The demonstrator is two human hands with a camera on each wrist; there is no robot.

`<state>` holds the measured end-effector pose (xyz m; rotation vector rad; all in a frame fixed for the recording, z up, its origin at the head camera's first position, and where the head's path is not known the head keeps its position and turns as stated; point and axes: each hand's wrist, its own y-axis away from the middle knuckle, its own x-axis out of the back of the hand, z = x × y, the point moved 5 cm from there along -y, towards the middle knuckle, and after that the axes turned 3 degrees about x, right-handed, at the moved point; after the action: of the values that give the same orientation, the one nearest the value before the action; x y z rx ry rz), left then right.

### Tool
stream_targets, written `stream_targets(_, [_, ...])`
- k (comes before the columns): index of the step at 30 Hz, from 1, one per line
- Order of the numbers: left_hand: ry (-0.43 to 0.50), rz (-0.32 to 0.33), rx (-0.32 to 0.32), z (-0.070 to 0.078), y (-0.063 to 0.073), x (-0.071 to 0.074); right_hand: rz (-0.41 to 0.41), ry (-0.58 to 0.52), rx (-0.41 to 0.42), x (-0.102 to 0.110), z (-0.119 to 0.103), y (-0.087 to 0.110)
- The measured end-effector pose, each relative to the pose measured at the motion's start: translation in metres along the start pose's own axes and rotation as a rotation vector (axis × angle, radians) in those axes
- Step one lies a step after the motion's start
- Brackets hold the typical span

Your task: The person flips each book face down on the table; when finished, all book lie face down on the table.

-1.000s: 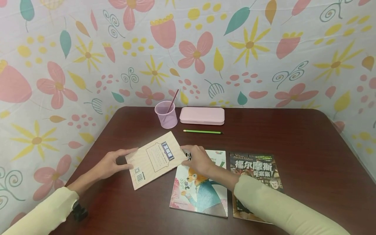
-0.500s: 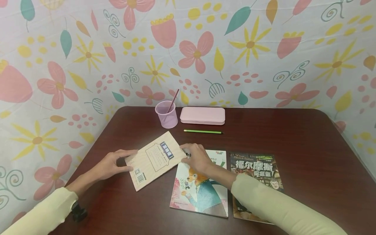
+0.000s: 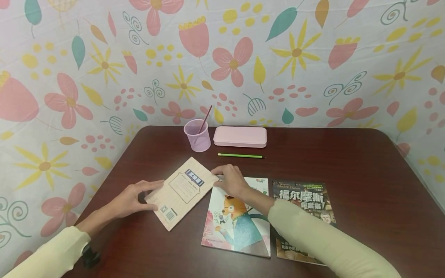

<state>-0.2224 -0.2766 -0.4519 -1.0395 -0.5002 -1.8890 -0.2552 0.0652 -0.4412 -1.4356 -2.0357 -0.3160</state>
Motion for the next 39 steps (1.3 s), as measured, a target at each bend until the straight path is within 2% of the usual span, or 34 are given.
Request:
stream_targets(7, [0.012, -0.019, -0.007, 0.002, 0.006, -0.001, 0.009, 0.002, -0.015, 0.002, 0.002, -0.007])
stream_targets(18, [0.025, -0.033, -0.055, 0.008, 0.013, -0.001, 0.019, -0.004, -0.028, 0.002, 0.002, -0.014])
stream_targets(25, [0.042, -0.065, -0.036, 0.010, 0.017, -0.003, 0.015, 0.001, -0.046, 0.002, 0.002, -0.019])
stream_targets(32, [0.101, -0.100, -0.046, 0.015, 0.018, -0.005, 0.000, -0.003, -0.046, 0.003, -0.002, -0.023])
stream_targets(39, [0.095, -0.124, -0.034, 0.019, 0.019, -0.006, -0.028, -0.007, -0.040, 0.003, -0.004, -0.030])
